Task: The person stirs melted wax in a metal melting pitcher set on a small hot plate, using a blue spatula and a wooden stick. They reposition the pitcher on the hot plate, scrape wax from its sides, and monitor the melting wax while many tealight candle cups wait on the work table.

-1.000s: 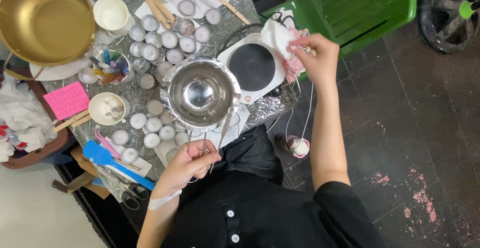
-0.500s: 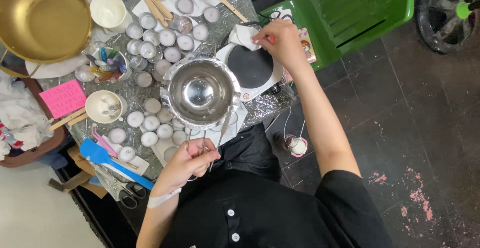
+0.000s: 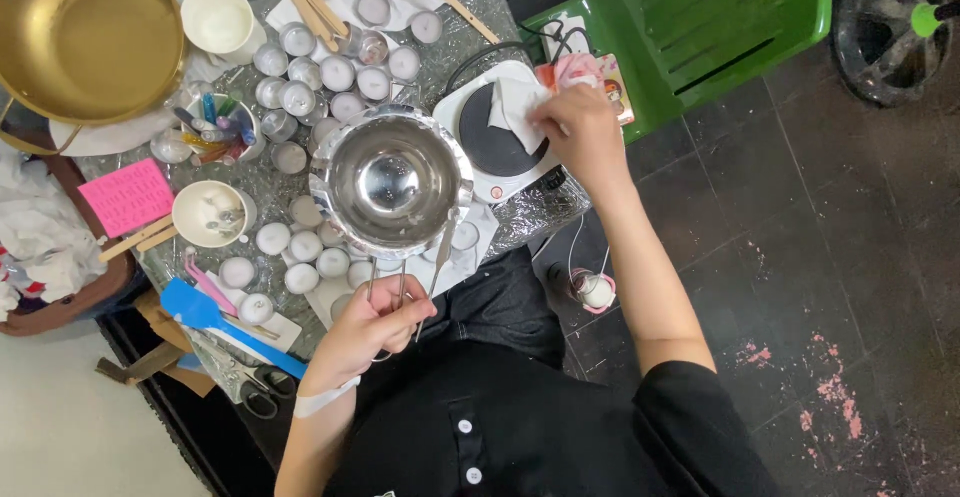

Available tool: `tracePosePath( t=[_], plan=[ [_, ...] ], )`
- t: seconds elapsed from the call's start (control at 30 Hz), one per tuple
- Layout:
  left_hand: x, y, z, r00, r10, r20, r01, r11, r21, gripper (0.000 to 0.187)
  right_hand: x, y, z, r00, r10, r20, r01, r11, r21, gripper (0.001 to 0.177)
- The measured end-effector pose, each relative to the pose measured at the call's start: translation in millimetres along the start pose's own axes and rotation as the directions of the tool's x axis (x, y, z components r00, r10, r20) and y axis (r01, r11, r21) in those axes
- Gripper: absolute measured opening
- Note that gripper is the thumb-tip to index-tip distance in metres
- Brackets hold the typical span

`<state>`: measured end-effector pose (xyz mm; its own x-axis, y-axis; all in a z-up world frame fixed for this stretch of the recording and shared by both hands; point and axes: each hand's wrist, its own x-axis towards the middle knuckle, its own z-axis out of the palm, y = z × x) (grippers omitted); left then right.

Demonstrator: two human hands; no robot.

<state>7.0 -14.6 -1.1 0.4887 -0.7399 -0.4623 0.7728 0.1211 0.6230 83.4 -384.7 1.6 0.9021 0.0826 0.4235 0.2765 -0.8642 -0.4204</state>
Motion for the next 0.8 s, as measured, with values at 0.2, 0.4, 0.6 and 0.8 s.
tracePosePath(
  t=[0.2,0.4,0.6,0.8],
  plan=[
    [-3,-5,2,0.999,-0.013,-0.032,0.015,0.998,0.053,0.012,51,17,19,0.999,-0.018,0.051,0.010,0.990,0.139,0.014],
    [-5,-7,-1,1.000,0.004,-0.010,-0.004,1.000,-0.014,0.012,69,35,-23,0.985,-0.034,-0.170,0.021,0.997,-0.074,0.013],
    [-5,-2,-4,0.999,0.006,-0.045,-0.004,0.999,0.044,0.013,4,6,-44,0.977,0.212,0.000,-0.211,0.973,0.097,0.016],
    [-5,2,1,0.998,-0.005,-0.057,0.007,0.999,0.049,0.011,19,10,15,0.996,0.078,0.050,-0.085,0.981,0.177,0.013]
  ],
)
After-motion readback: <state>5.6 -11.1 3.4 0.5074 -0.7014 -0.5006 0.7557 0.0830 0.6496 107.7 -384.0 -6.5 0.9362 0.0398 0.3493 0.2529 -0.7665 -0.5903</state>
